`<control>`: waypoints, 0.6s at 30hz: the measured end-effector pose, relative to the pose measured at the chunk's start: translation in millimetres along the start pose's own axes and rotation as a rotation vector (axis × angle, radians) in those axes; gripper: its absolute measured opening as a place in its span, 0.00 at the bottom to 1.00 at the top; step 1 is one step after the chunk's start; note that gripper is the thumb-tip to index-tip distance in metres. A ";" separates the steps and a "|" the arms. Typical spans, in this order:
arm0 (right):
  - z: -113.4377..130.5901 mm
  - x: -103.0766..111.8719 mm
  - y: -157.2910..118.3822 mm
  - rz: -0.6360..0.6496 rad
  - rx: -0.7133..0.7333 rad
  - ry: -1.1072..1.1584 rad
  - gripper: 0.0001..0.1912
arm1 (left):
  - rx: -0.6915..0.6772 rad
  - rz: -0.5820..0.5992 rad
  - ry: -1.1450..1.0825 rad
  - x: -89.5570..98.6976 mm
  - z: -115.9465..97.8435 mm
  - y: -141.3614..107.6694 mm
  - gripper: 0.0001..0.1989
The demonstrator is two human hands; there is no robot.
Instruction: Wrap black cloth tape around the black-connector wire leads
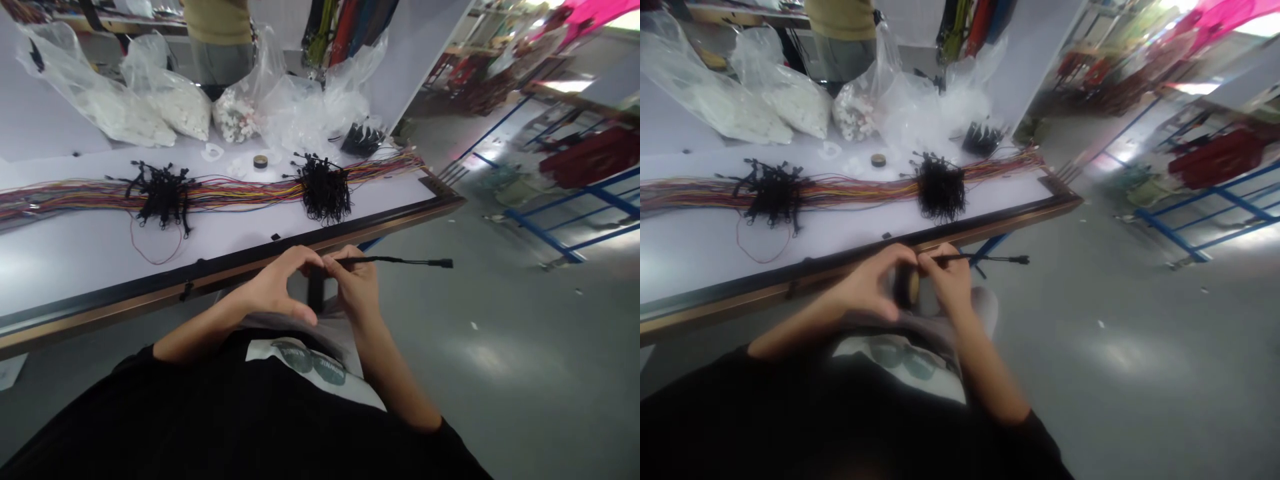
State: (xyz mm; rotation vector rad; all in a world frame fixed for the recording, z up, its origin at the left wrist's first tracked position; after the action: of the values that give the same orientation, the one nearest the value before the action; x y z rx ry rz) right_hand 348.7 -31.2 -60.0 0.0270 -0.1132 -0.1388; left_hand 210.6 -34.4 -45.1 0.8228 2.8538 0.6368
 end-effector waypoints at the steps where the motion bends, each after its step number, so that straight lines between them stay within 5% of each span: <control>1: 2.0 -0.1 0.7 0.028 0.008 -0.037 0.09 | -0.019 0.048 0.035 -1.1 -2.1 -0.5 0.26; 5: 22.3 -7.6 -2.0 0.187 0.178 -0.148 0.08 | 0.150 -0.049 0.152 9.6 10.1 -0.2 0.12; 9: 37.3 -8.2 -5.3 0.116 0.347 -0.340 0.08 | 0.157 -0.002 0.365 5.6 8.9 4.0 0.04; 13: 31.2 -10.9 -7.2 0.123 0.277 -0.484 0.04 | 0.094 -0.066 0.499 8.3 4.4 7.4 0.05; 18: 19.0 -21.8 -12.7 0.267 0.135 -0.855 0.14 | 0.203 -0.046 0.670 9.1 14.4 9.1 0.06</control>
State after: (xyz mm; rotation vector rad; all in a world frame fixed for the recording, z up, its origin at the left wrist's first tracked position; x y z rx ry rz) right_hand 323.4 -41.0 -44.0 0.0858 -0.9759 0.1343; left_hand 210.4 -17.4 -54.2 0.6549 3.5782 0.7393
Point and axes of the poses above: each hand's wrist, its own y-axis towards the middle knuckle, its own x-axis out of the back of the hand, z = x × y, the point moved 7 cm from there along y, towards the middle knuckle, and after that the axes turned 7 degrees about -x, right-handed, at the moved point
